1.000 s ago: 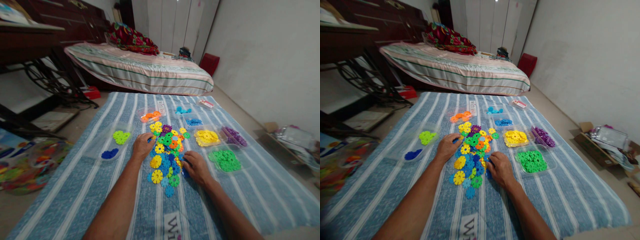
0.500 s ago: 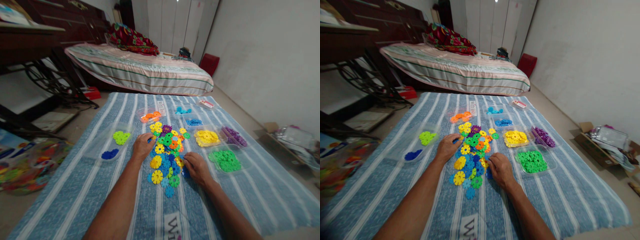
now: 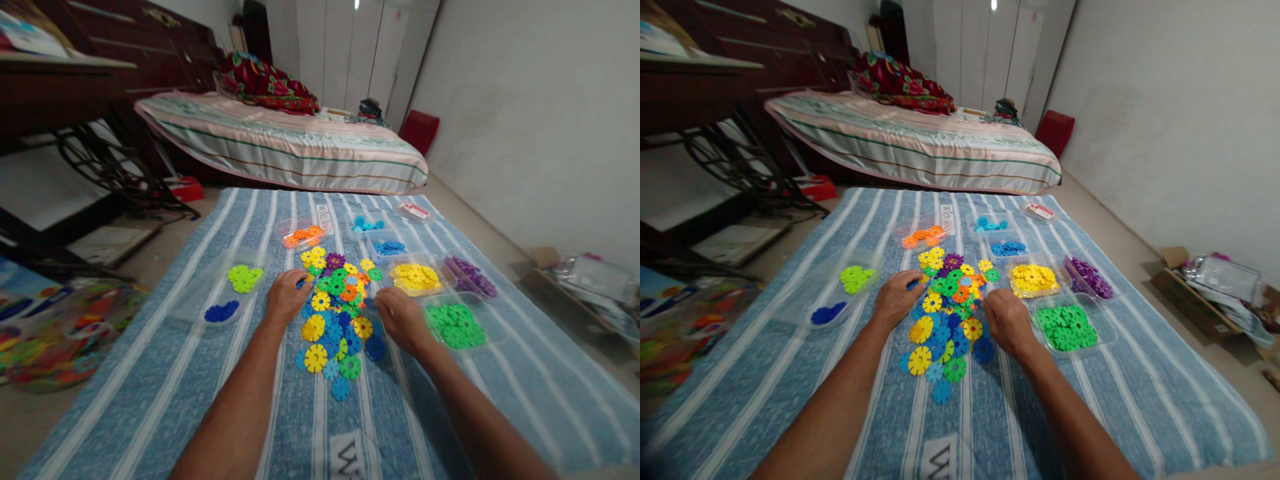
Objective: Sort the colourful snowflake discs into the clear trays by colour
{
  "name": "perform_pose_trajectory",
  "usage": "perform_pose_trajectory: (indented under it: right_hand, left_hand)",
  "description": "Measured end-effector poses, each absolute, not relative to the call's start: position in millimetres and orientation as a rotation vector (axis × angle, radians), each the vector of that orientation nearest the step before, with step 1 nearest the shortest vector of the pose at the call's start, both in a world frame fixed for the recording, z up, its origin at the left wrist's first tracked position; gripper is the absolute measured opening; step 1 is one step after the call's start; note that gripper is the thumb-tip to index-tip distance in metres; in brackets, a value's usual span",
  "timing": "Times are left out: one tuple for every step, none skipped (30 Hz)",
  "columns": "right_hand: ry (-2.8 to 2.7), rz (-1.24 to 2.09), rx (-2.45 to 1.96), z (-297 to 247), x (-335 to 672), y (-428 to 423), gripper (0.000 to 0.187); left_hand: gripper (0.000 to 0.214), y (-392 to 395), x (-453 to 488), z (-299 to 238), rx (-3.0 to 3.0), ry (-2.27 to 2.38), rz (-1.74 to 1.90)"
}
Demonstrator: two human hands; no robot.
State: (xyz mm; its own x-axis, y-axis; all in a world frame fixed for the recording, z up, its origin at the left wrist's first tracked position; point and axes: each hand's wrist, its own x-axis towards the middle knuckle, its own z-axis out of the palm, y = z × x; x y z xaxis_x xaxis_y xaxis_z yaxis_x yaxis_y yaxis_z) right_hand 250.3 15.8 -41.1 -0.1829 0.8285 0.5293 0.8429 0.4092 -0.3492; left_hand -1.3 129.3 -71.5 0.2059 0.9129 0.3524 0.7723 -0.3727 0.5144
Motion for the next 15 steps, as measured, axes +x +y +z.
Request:
perform_pose_trajectory:
  right_hand:
    - [-1.993,-0.084,-1.435,-29,256,27,0.026]
    - [-1.952,-0.163,-1.464,-17,262,40,0.027]
    - [-1.876,-0.245,-1.495,-4,269,53,0.027]
    - [-1.768,-0.337,-1.528,8,276,65,0.026]
    - [-1.661,-0.412,-1.554,18,282,75,0.024]
    - [-1.582,-0.462,-1.571,26,287,82,0.024]
    - [-1.534,-0.486,-1.579,30,290,86,0.025]
    - [-1.522,-0.483,-1.580,31,291,87,0.026]
    - [-1.539,-0.457,-1.575,29,290,83,0.027]
    - [-1.576,-0.411,-1.566,24,287,77,0.026]
    - [-1.617,-0.355,-1.555,17,282,68,0.026]
    - [-1.655,-0.294,-1.545,8,277,57,0.025]
    - [-1.695,-0.226,-1.538,-1,271,46,0.024]
    - [-1.734,-0.158,-1.534,-11,265,34,0.023]
    - [-1.782,-0.083,-1.533,-19,260,23,0.022]
  left_hand:
    - [0.021,129,-1,-71,2.252,1.606,0.911]
    - [0.020,129,-1,-71,2.251,1.605,0.913]
    - [0.020,129,-1,-71,2.251,1.602,0.915]
    - [0.020,130,-2,-71,2.253,1.598,0.917]
    - [0.020,130,-2,-72,2.254,1.595,0.921]
    - [0.020,130,-2,-72,2.254,1.593,0.927]
    - [0.020,130,-2,-72,2.253,1.592,0.930]
    - [0.020,130,-2,-72,2.252,1.590,0.933]
    - [0.019,130,-2,-72,2.250,1.590,0.933]
    - [0.019,130,-1,-72,2.247,1.590,0.933]
    - [0.019,130,-1,-72,2.243,1.591,0.933]
    - [0.018,129,-1,-72,2.241,1.592,0.934]
    - [0.018,129,-1,-72,2.238,1.595,0.938]
    - [0.018,129,0,-72,2.237,1.596,0.941]
    - [0.018,129,0,-72,2.236,1.599,0.944]
